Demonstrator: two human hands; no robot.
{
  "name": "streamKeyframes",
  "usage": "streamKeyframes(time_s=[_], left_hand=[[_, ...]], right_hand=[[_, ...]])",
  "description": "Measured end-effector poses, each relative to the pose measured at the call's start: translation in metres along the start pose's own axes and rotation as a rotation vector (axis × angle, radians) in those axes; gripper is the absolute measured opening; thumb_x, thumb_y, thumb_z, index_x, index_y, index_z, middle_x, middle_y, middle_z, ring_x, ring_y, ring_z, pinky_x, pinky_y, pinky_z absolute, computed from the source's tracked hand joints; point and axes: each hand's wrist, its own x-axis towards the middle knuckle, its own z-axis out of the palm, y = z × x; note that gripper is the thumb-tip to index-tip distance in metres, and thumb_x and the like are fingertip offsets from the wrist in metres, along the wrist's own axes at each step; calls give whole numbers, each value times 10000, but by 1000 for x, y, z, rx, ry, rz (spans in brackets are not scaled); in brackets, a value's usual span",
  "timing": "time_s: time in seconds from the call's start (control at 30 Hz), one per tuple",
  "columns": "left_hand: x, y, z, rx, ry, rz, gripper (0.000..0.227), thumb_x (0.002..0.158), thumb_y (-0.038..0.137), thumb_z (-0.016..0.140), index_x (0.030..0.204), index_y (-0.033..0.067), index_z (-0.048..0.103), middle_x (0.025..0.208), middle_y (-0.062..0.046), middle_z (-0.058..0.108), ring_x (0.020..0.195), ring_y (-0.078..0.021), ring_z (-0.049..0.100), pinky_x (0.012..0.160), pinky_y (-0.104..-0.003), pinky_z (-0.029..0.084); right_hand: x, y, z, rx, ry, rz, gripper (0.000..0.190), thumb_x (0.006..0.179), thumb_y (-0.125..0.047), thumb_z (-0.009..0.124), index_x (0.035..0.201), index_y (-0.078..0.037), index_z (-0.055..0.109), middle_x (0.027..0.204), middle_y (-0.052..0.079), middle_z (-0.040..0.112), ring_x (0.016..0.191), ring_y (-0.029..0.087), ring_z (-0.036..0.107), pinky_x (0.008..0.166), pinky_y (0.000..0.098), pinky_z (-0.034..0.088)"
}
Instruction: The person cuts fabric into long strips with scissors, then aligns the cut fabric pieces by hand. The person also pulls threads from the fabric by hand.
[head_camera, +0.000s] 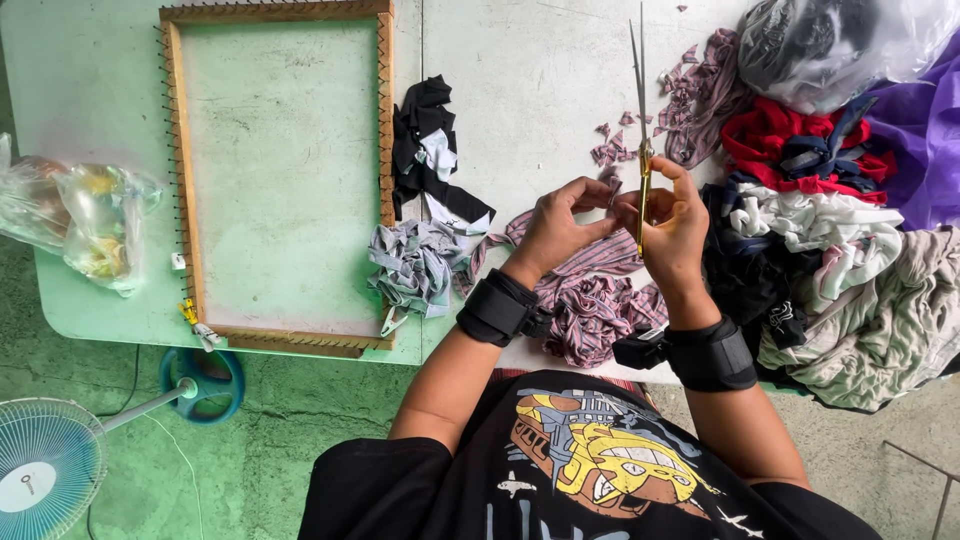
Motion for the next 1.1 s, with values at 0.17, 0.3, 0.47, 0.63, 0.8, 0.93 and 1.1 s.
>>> streamKeyframes(time_s=[0.17, 0.3, 0.47, 0.63, 0.8, 0.93, 1.1], left_hand=[[-1, -6, -7, -187, -4, -32, 221, 942, 131, 755, 1121, 30, 673, 1070, -87, 773, 1006, -148, 754, 914, -298, 622], [6, -3, -20, -217, 83, 34, 141, 1018, 162, 669, 1078, 37, 647, 1015, -50, 739, 969, -130, 739, 832, -284, 653], [10, 12, -34, -382, 61, -20, 213, 1044, 209, 637, 1094, 4, 601, 907, -67, 726, 844, -118, 716, 756, -277, 615], [11, 14, -31, -476, 29, -49, 220, 1051, 196, 622, 1088, -19, 593, 895, -89, 716, 798, -112, 713, 726, -267, 618], [11, 6, -24, -305, 29, -41, 92, 1043, 87, 597, 1069, 1, 583, 850, -63, 737, 754, -66, 669, 663, -241, 568], [12, 6, -21, -220, 45, -43, 45, 1039, 48, 593, 1053, 8, 604, 860, -63, 751, 768, -68, 681, 674, -235, 554], [14, -4, -18, -261, 69, -63, 32, 1035, 46, 588, 1042, 15, 587, 857, -57, 741, 765, -69, 688, 677, -228, 566]], right_hand=[[-5, -11, -4, 97, -63, 40, 639, 925, -51, 807, 1446, -25, 436, 1022, 93, 747, 975, 154, 734, 874, 272, 597], [-11, -15, -20, -95, -161, 21, 709, 884, -154, 836, 1456, -48, 430, 986, 111, 713, 949, 169, 706, 858, 297, 565], [-24, -19, -28, -387, -272, -9, 804, 767, -317, 883, 1419, -58, 489, 898, 99, 694, 881, 181, 677, 833, 336, 538], [-31, -16, -28, -507, -294, -17, 847, 688, -414, 916, 1366, -64, 548, 812, 79, 625, 781, 182, 605, 780, 342, 523], [-31, -15, -24, -481, -285, 19, 816, 680, -397, 927, 1334, -64, 569, 742, 31, 588, 714, 140, 561, 691, 316, 502], [-32, -12, -23, -473, -276, 26, 788, 691, -356, 933, 1327, -62, 573, 704, 23, 556, 668, 116, 521, 630, 290, 469], [-33, -3, -24, -494, -244, 77, 693, 744, -280, 923, 1317, -71, 594, 645, -1, 530, 617, 77, 472, 564, 261, 411]])
